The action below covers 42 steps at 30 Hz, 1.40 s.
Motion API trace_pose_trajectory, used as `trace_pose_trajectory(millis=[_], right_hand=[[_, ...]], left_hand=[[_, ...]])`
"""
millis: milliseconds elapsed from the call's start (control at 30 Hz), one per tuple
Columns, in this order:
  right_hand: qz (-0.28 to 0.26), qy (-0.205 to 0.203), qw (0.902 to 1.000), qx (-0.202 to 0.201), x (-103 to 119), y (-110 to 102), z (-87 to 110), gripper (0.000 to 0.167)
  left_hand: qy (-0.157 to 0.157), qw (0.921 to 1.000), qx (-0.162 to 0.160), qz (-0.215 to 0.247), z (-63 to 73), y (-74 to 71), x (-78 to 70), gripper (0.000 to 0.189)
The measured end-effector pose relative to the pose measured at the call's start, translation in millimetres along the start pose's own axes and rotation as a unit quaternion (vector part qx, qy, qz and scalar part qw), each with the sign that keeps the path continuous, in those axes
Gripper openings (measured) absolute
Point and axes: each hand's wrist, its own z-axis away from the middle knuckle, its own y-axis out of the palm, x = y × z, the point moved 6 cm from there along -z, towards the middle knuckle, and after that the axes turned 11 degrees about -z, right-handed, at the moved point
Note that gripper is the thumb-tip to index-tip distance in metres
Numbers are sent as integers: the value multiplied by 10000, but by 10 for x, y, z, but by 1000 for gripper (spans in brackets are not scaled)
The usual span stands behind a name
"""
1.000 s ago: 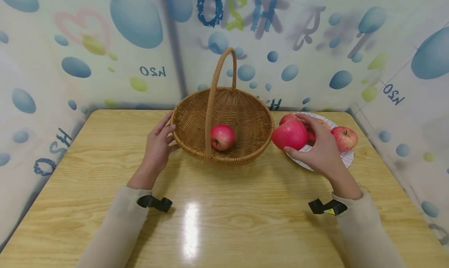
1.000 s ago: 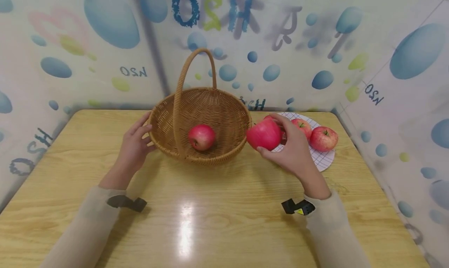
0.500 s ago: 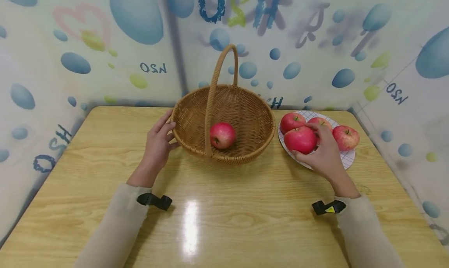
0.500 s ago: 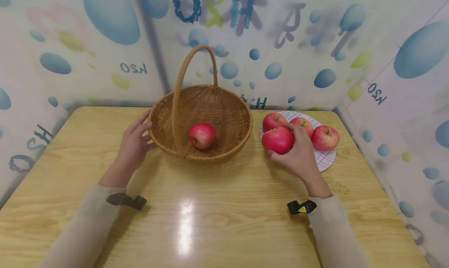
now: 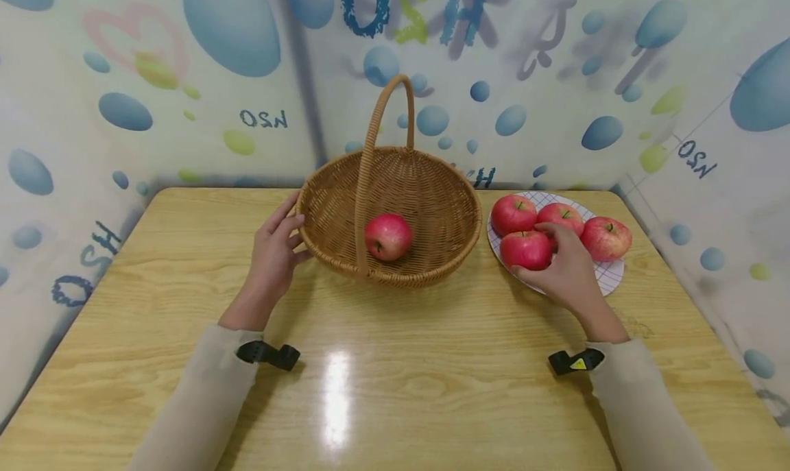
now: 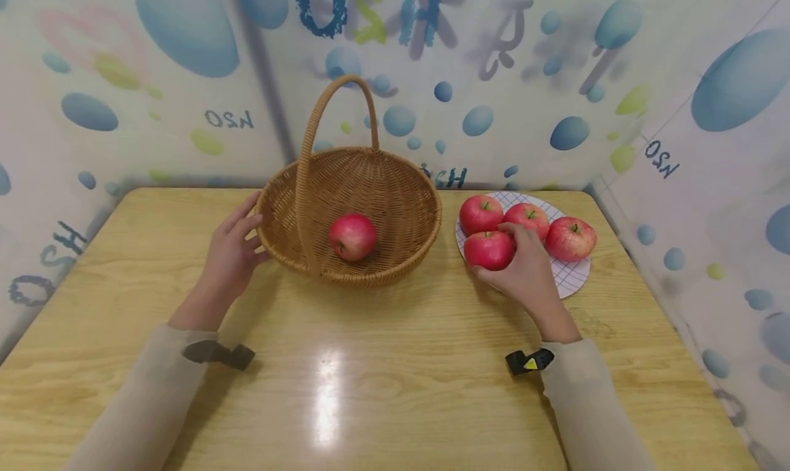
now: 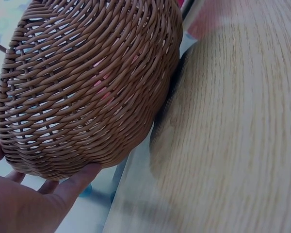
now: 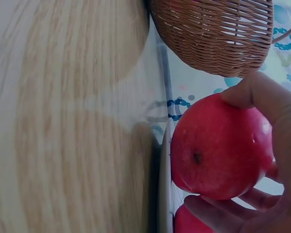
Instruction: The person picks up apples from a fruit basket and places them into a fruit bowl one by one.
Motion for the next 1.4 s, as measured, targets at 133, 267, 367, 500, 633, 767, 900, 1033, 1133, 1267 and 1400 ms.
trace_pose_trajectory(millis=[133,267,367,500,633,767,900,1033,1133,1267,1400], right_hand=[[161,27,9999,38,-10,3,-6,75],[291,53,9996,43,-30,-2,-7,76],[390,108,9991,84,-46,-13,-5,78],[615,177,9977,211,-61,-54,6,81],[742,97,9967,302,-53,-101,11,77],[632,35,9973,365,-37,-129,11,70],[414,148,9981,443,-44,-135,4,70],[442,254,9975,488,-59,-128,-5,75],[529,283,9970,492,-69,-126,-7,78],[566,243,9971,439,-85,-134,-7,80],[599,257,9971,389,-106,-149,0,80]], left_hand=[[-3,10000,2,-38,19,-3,-9,54],[-6,10000,13,-19,28,-5,-14,54],[9,10000,26,-27,24,-3,-15,54],[15,10000,30,-47,9,4,-7,53],[22,10000,52,-43,2,7,-2,53],[25,10000,54,-28,-3,2,3,53],[27,10000,57,-35,2,1,3,53],[31,9999,56,-82,12,-4,0,53],[42,9999,46,-104,15,-7,-1,53],[48,10000,49,-66,8,-10,-2,53],[28,10000,37,-54,-2,-9,-3,54]])
